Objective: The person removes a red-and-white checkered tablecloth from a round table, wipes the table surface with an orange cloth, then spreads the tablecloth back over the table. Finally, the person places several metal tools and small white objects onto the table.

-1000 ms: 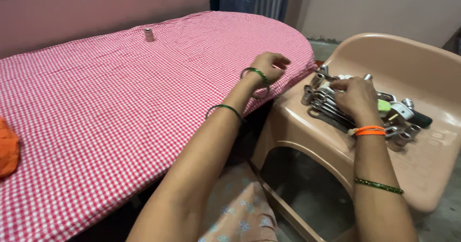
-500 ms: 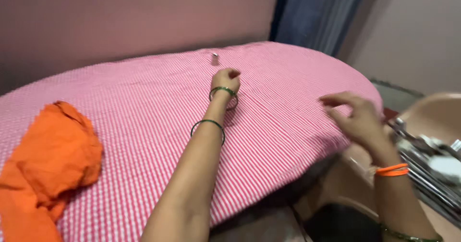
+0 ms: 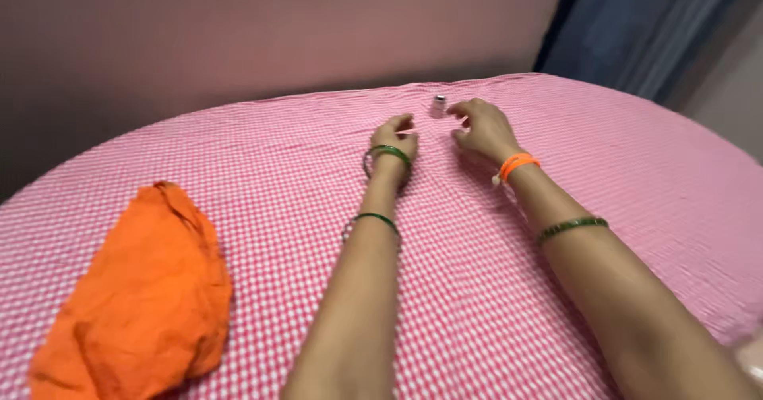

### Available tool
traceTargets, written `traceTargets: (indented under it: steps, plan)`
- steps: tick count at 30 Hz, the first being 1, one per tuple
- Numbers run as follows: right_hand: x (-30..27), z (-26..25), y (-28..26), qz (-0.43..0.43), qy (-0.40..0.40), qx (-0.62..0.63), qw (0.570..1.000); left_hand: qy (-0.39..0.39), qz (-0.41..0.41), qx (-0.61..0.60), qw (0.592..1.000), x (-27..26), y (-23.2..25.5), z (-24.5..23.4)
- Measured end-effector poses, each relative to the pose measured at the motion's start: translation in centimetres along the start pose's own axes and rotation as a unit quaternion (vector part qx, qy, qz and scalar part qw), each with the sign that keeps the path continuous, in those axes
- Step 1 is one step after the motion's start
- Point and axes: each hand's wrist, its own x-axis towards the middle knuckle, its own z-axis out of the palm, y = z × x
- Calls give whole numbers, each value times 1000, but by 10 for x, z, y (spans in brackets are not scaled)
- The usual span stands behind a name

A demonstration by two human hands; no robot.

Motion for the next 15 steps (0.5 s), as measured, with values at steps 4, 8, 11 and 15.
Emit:
traceTargets:
  steps: [4,8,11,15]
  plan:
    - [51,52,16,-28,93,-17,995,2,-63,-51,997,-3,9,2]
    - [87,81,27,-25,56,-22,998,7,-23,-6,1000,-18,27,-12]
    - [93,84,29,13,30,-64,997,-5,-84,-7,996,-27,45,-20]
    - [74,76,30,-29,101,-36,994,-3,-44,25,999,-26,43,-19]
